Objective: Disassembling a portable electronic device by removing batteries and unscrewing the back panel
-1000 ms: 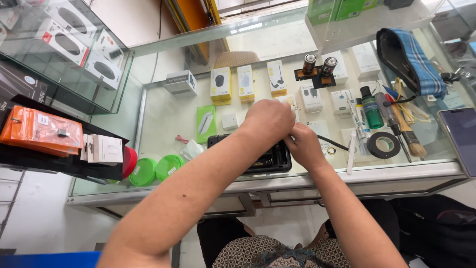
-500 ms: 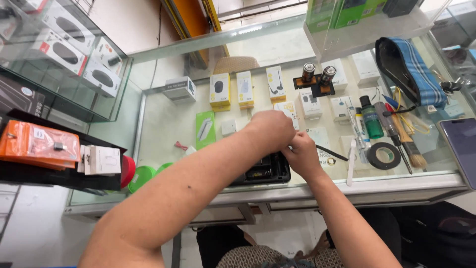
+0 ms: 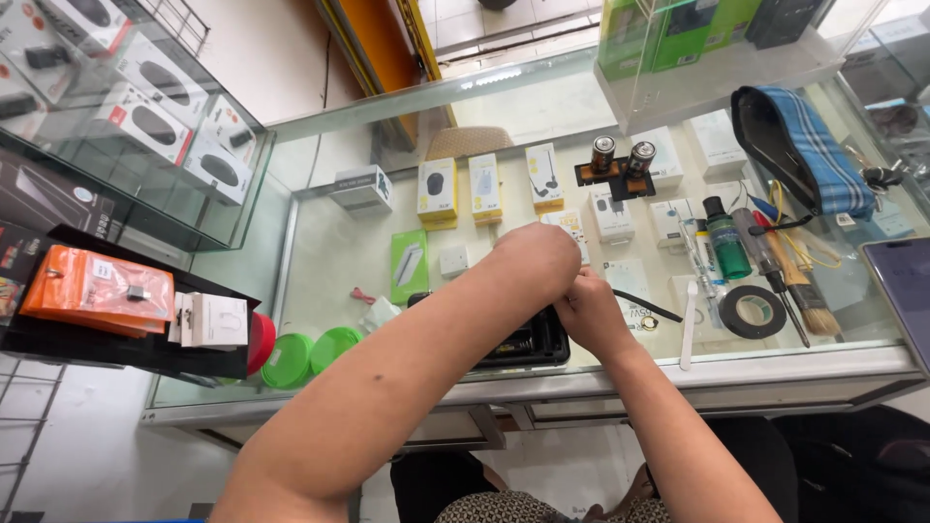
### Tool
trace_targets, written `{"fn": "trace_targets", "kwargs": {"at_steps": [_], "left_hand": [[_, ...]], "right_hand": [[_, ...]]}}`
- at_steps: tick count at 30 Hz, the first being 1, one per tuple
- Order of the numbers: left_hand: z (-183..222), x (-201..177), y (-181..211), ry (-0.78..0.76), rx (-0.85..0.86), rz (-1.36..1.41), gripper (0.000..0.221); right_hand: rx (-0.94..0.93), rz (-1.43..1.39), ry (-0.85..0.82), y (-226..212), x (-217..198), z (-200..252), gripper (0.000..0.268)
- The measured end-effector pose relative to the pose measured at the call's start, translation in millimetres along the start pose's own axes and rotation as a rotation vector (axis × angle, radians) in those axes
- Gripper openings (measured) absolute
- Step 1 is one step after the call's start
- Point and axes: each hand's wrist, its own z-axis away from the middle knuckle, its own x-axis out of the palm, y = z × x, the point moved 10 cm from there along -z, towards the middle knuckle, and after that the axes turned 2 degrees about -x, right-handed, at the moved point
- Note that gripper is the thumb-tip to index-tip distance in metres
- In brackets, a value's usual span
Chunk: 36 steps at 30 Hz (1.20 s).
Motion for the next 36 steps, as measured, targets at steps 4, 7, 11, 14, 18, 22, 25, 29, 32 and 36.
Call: {"fn": "trace_targets", "kwargs": {"at_steps": [4,7,11,14,18,22,25,29,32,36], "left_hand": [[25,-14,-3,0.248,0.096,0.012,0.026],[46,-34,-5,0.226,0.226,0.012,0.027],[42,-42,-14,0.144,0.133,0.065,0.026],[18,-34,-30,0.096,-0.099,0.242,0.029],[-7,-4,-25,-0.003,-0.215,0.19,0.032],[-3,-3,2,0.164,0.046,-0.137,0.023],[9,-16,7,0.273,0.105,-0.048,0.02],[11,-29,7,0.38,0.145,-0.069,0.018],[9,-32,11,0.4,0.156,-0.107,0.016],[-4,-19,5,0.332,0.1,-0.086,0.018]], "right_hand": [[0.014,0.012,-0.026,-4,-2,-3,0.029],[0.013,0.014,-0.044,-28,-8,-7,0.024],[-0.021,0.019,-0.041,-54,-18,-15,0.022],[-0.085,0.063,-0.018,-53,-14,-16,0.016],[0.048,0.004,0.042,24,6,2,0.031],[0.143,-0.065,-0.018,48,12,8,0.029],[0.226,-0.183,-0.075,44,12,12,0.026],[0.268,-0.235,-0.087,-11,-13,-1,0.017],[0.299,-0.317,-0.068,10,-11,6,0.016],[0.279,-0.111,0.162,-46,-54,8,0.016]]}}
